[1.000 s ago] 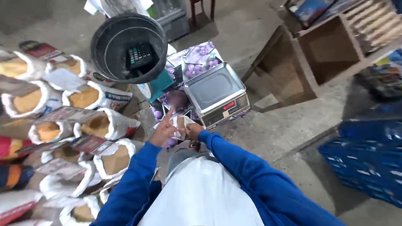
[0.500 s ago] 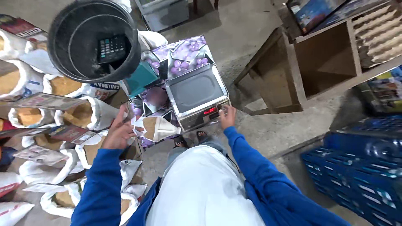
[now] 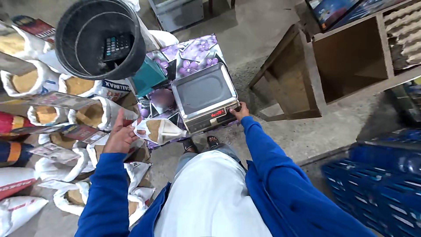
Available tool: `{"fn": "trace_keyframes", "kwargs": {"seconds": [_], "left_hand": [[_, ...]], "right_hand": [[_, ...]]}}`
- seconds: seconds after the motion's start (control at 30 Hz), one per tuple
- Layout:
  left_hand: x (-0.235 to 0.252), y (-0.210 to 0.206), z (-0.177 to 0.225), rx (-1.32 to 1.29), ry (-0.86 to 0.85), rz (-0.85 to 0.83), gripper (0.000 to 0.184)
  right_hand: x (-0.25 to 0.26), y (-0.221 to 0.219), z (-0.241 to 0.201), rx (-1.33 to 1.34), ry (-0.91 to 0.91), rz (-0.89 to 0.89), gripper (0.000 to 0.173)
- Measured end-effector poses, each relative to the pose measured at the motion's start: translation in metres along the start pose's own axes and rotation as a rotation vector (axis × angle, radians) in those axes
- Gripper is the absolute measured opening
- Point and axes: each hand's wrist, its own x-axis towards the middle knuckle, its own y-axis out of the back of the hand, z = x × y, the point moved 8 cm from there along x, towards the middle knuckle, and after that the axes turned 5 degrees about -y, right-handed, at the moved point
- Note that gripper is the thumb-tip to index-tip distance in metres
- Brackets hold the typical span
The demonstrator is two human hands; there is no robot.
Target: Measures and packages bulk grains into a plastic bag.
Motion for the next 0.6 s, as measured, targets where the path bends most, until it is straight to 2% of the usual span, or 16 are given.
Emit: {"fn": "trace_keyframes", "kwargs": {"seconds": [0.17, 0.37, 0.6], "left_hand": [[-0.002, 0.001, -0.003, -0.030, -0.003, 0.007, 0.074], [-0.004, 0.004, -0.008, -0.049, 0.003, 0.035, 0.073], [-0.008, 0.003, -0.008, -0.065, 0.006, 0.055, 0.073]], "right_hand": [[0.017, -0.003, 0.011, 0.058, 0.050, -0.064, 0.091], [0.019, -0.004, 0.014, 0.110, 0.036, -0.051, 0.089], [0.014, -0.006, 0.012, 0.056, 0.047, -0.028, 0.095]]}}
